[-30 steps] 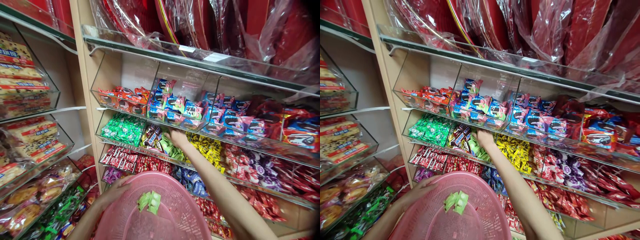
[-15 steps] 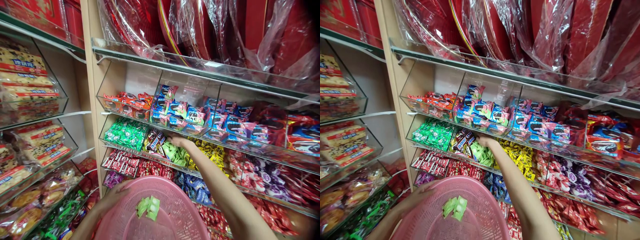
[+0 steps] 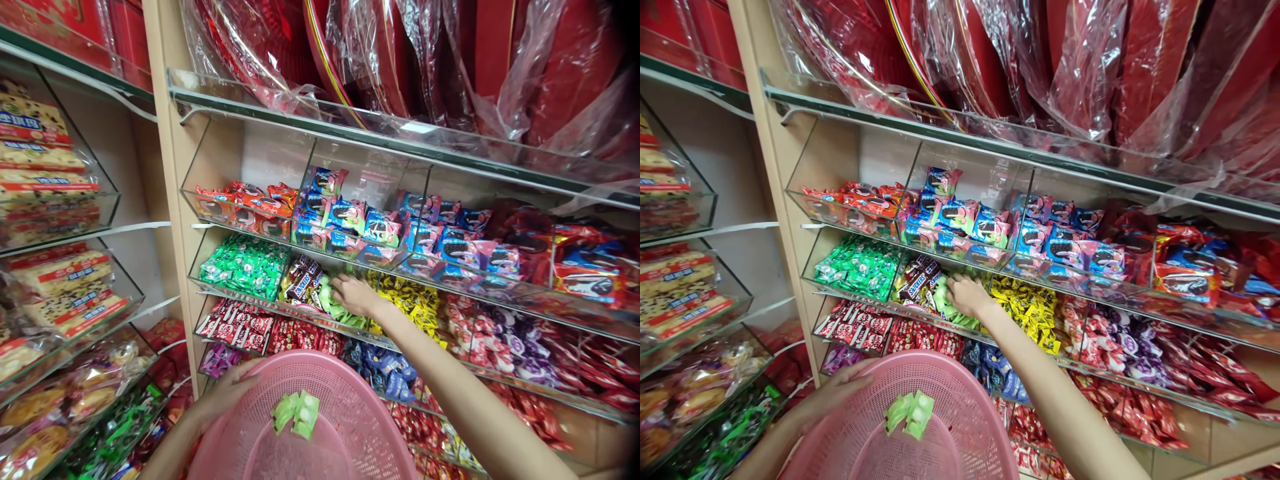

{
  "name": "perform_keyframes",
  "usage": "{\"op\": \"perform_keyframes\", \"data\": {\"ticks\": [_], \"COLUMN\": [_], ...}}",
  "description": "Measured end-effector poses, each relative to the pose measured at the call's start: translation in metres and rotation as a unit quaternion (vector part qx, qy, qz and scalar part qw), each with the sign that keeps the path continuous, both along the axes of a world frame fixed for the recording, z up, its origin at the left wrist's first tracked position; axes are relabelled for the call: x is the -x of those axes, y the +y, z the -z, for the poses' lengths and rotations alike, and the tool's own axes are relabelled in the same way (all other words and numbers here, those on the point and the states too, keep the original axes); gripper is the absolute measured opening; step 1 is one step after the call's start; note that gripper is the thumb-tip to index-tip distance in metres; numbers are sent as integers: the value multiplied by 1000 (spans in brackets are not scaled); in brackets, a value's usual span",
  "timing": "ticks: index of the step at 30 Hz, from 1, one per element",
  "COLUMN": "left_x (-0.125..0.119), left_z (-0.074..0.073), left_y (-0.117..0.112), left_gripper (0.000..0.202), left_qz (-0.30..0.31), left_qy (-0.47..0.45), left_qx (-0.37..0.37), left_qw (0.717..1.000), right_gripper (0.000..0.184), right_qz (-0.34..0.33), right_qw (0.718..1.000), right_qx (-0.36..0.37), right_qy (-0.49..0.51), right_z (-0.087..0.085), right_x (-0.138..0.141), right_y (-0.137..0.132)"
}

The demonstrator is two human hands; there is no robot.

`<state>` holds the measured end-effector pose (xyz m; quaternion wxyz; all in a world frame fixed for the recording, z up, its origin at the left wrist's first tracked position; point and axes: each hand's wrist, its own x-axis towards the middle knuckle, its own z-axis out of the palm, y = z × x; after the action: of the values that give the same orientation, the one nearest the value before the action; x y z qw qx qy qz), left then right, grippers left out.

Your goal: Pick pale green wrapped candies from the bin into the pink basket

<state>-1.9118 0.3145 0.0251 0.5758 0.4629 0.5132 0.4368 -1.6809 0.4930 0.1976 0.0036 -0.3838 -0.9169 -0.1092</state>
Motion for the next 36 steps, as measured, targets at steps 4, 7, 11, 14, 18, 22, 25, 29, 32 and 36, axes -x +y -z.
{"op": "perform_keyframes", "data": {"ticks": [4,7,11,14,18,22,25,29,32,36], "left_x": [-1,-1,0,0,0,0,1,2,0,-3], "left_z": [3,6,8,8,8,10,13,16,15,9], "left_y": [3,4,4,4,3,5,7,7,6,5], "left_gripper": [62,61,59,59,60,58,58,56,57,60], "left_qz": [19,17,21,17,14,15,14,17,21,11], "left_qy": [9,18,22,26,15,4,10,6,-7,-9], "left_qx": [-5,-15,-24,-21,-16,-26,-24,-28,-18,-7], "left_qw": [1000,1000,999,999,1000,1000,1000,999,1000,1000], "right_gripper": [33,34,38,36,44,50,49,41,38,38], "right_qz": [-18,-33,-47,-31,-73,-151,-147,-91,-67,-64], "right_qw": [1000,999,998,998,996,988,988,995,997,998], "right_qx": [-11,-19,-9,-5,-2,15,21,14,8,7], "right_qy": [1,6,32,60,58,43,34,38,40,12], "right_z": [3,4,-2,-11,-16,-10,-7,-7,-7,-5], "right_x": [-4,-9,-14,-18,-19,-14,-11,-10,-5,6], "right_y": [-12,-17,-16,-10,-7,-13,-14,-8,-5,-5]}}
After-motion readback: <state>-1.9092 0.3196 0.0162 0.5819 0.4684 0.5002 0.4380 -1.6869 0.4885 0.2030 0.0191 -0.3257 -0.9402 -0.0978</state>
